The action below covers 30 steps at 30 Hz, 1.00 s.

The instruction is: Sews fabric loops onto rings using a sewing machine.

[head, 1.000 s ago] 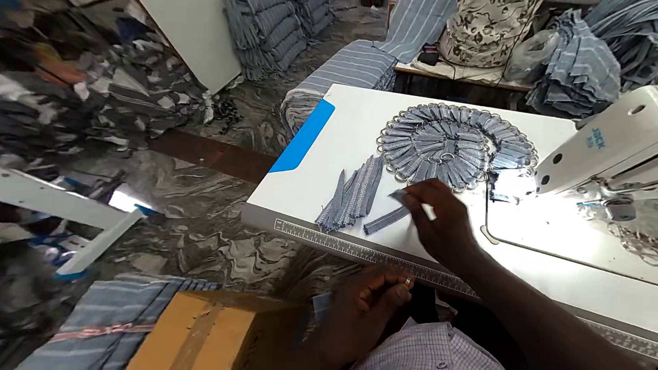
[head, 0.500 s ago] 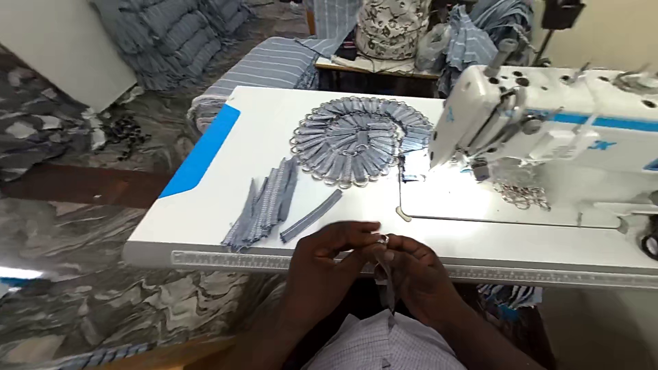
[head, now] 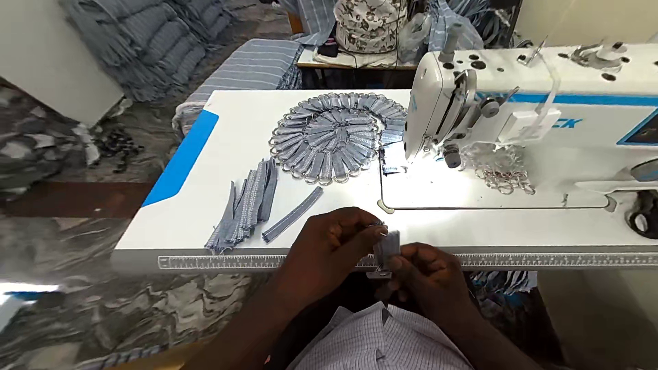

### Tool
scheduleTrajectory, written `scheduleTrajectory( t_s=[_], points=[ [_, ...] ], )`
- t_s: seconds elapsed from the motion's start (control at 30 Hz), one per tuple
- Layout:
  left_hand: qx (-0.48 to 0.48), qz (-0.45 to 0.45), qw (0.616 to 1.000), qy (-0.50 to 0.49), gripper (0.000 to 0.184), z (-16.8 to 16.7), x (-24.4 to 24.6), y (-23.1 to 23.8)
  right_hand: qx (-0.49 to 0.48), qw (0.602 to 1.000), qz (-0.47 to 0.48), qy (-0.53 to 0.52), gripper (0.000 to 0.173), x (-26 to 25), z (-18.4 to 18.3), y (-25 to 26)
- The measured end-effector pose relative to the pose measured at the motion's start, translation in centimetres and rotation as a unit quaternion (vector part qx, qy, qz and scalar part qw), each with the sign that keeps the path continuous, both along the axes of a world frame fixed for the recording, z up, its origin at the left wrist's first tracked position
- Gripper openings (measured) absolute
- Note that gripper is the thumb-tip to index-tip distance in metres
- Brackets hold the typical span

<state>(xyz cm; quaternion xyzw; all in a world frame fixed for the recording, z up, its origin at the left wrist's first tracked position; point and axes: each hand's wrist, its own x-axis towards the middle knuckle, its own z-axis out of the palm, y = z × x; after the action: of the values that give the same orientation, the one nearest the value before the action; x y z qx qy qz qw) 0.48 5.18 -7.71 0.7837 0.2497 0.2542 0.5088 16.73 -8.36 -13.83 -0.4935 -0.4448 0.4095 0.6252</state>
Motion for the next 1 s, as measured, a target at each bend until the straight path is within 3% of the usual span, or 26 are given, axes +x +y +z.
scheduleTrajectory(
  t_s=[0.17,0.37,0.43,0.53,0.57,0.67,0.77,0.9,0.93,1.0],
  points=[
    [0.018,-0.011,1.000,0.018,0.028,0.3,-0.5,-0.6,-0.039,0.998,-0.018,-0.043,0.015,0.1,0.6,0.6],
    [0.101,0.029,0.994,0.030,0.011,0.0,0.1,-1.1,-0.066,0.998,0.002,-0.007,0.018,0.2,0.2,1.0],
    [0.129,0.035,0.991,0.027,0.011,-0.3,0.3,-1.1,-0.033,0.997,-0.053,-0.053,0.018,-0.1,-0.2,1.1],
    [0.159,0.036,0.985,0.047,0.014,-0.6,0.8,-0.8,0.078,0.982,-0.109,-0.132,0.047,-0.3,-1.8,1.4],
    [0.168,0.031,0.984,0.058,0.015,-0.7,1.2,-0.7,0.117,0.976,-0.121,-0.138,0.048,-0.3,-2.4,1.7],
    [0.172,0.026,0.982,0.068,0.017,-1.2,2.7,-0.6,0.196,0.942,-0.197,-0.187,0.032,-0.2,-3.7,2.6],
    [0.063,0.030,0.997,0.034,0.018,-1.4,4.3,-0.2,0.225,0.893,-0.262,-0.289,0.017,1.0,-4.1,2.7],
    [-0.131,0.042,0.990,-0.006,0.018,-2.3,7.0,2.1,0.193,0.876,-0.194,-0.397,0.016,5.6,-3.8,3.3],
    [-0.113,0.040,0.993,0.010,0.019,-3.1,7.6,3.2,0.168,0.868,-0.170,-0.435,0.018,7.5,-3.6,4.0],
    [0.037,0.038,0.992,0.116,0.024,-4.7,9.0,5.8,0.109,0.842,-0.109,-0.518,0.024,11.9,-3.1,6.2]
  ],
)
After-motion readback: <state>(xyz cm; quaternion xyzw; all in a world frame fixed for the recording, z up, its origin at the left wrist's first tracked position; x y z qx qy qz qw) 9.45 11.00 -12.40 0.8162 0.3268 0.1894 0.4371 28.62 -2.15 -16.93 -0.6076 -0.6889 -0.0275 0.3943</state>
